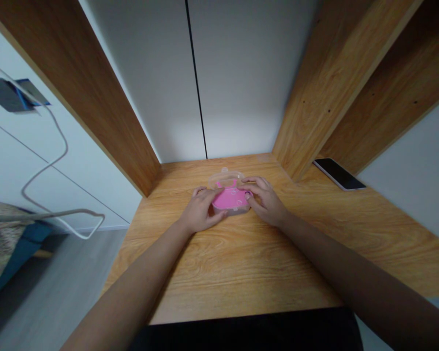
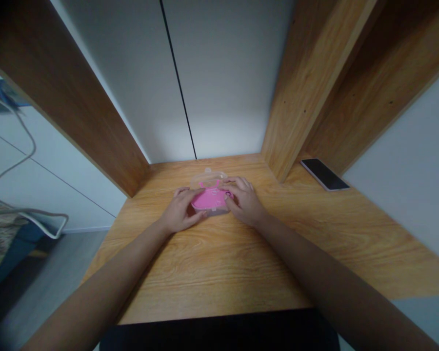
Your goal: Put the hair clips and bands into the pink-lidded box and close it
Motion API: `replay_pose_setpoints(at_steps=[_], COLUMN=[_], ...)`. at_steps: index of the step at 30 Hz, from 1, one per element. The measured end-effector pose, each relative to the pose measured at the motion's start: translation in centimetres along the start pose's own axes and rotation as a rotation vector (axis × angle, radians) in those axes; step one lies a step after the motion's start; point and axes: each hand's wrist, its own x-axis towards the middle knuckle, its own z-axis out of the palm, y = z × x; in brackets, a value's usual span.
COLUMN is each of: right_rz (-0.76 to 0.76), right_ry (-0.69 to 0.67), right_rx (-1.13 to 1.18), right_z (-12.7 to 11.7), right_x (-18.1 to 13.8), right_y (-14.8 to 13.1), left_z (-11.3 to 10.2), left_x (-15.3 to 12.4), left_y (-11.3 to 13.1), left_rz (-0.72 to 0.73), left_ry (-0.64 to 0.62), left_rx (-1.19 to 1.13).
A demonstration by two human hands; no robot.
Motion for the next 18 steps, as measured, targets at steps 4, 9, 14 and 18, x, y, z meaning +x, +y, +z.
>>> replay_pose_setpoints(at_steps=[4,9,14,18], right_rz=[-0.022,-0.057,-0.077,-0.115], right_ry=[-0.025,-0.042,-0.043,-0.064], right_rx=[0.013,0.037,0.032,-0.01], right_z=[-0.3,-0.5,-0.5,-0.7], right_x=[0.0,0.0,0.0,0.0], right_y=[-0.5,-0.7,-0.6,-1.2], left_z=[0.1,0.1,0.2,0.2], left_x=[0.0,0.0,0.0,-0.1], left_y=[-0.1,-0.1,-0.2,-0.3], left_rz=[0.013,0.005,0.003,0.009], left_ry=[0.013,0.008,0.002,0.015], left_rx=[-0.001,-0.009,-0.013,-0.011])
